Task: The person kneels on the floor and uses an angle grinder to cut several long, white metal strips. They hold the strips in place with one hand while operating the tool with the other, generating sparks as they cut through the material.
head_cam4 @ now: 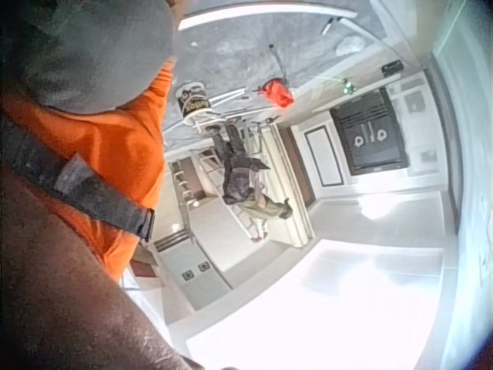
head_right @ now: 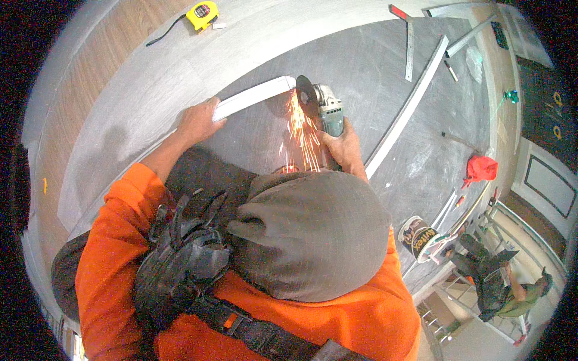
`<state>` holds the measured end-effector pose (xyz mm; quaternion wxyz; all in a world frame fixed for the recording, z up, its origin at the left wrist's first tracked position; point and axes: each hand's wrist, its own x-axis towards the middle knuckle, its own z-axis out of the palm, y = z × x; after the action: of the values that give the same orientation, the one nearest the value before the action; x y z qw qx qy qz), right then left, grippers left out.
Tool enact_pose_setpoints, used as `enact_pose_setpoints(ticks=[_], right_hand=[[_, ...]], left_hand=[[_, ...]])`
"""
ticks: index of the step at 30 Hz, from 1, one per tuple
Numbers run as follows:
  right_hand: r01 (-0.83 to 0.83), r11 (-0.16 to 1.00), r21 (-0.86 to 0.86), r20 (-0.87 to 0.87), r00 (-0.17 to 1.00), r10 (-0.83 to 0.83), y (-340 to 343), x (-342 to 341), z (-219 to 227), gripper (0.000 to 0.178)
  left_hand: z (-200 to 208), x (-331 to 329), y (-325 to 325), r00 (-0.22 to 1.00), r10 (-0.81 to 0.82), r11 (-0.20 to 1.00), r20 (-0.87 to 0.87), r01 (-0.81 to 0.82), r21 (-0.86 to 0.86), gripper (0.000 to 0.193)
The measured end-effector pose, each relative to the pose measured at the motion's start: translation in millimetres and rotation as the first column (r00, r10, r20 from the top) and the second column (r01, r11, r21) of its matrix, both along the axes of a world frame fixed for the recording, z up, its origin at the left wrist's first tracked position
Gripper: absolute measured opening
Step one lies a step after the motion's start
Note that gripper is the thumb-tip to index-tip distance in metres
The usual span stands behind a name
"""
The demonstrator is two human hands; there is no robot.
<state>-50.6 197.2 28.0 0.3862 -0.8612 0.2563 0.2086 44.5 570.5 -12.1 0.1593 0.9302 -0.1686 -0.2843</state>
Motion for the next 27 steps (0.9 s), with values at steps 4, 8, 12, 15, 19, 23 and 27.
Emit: enact_pose_setpoints(ticks=[4, 8, 12, 15, 19, 23, 27], right_hand=[[0.005, 0.998, -0.060, 0.087, 0.996, 0.000, -9.4, -5.1, -17.6, 0.091], [-0.018, 0.998, -0.063, 0.082, 0.996, 0.023, -11.1, -4.8, -21.7, 0.089], [-0.025, 0.997, -0.068, 0.043, 0.999, 0.028, 0.3, 0.7, -3.4, 0.087], [-0.035, 0.995, -0.089, 0.058, 0.997, 0.041, -5.3, -1.8, -10.9, 0.085], [-0.022, 0.999, -0.025, 0.028, 0.999, 0.022, 0.9, 3.2, 1.6, 0.083], [-0.020, 0.999, -0.025, 0.062, 0.998, 0.021, -0.7, 2.7, -3.0, 0.081], [-0.016, 0.999, -0.034, 0.070, 0.997, 0.019, -1.9, 3.5, -4.8, 0.081]], left_hand=[[0.9, 1.1, -1.8, 1.000, 0.001, 0.999, 0.014, -0.001, -0.033, 0.046], [1.4, 1.1, -1.1, 1.000, -0.002, 1.000, 0.001, 0.002, -0.025, 0.047], [1.3, 1.4, 0.6, 1.000, -0.009, 1.000, 0.009, 0.009, -0.010, 0.046], [1.6, 2.4, -1.9, 1.000, -0.008, 1.000, 0.002, 0.008, -0.002, 0.046], [-3.2, 2.1, -0.9, 1.000, 0.007, 1.000, -0.027, -0.007, 0.007, 0.046], [-1.3, 1.1, 0.0, 1.000, -0.002, 1.000, -0.013, 0.002, -0.006, 0.048], [0.1, 0.4, 0.9, 1.000, -0.004, 1.000, -0.013, 0.004, -0.007, 0.048]])
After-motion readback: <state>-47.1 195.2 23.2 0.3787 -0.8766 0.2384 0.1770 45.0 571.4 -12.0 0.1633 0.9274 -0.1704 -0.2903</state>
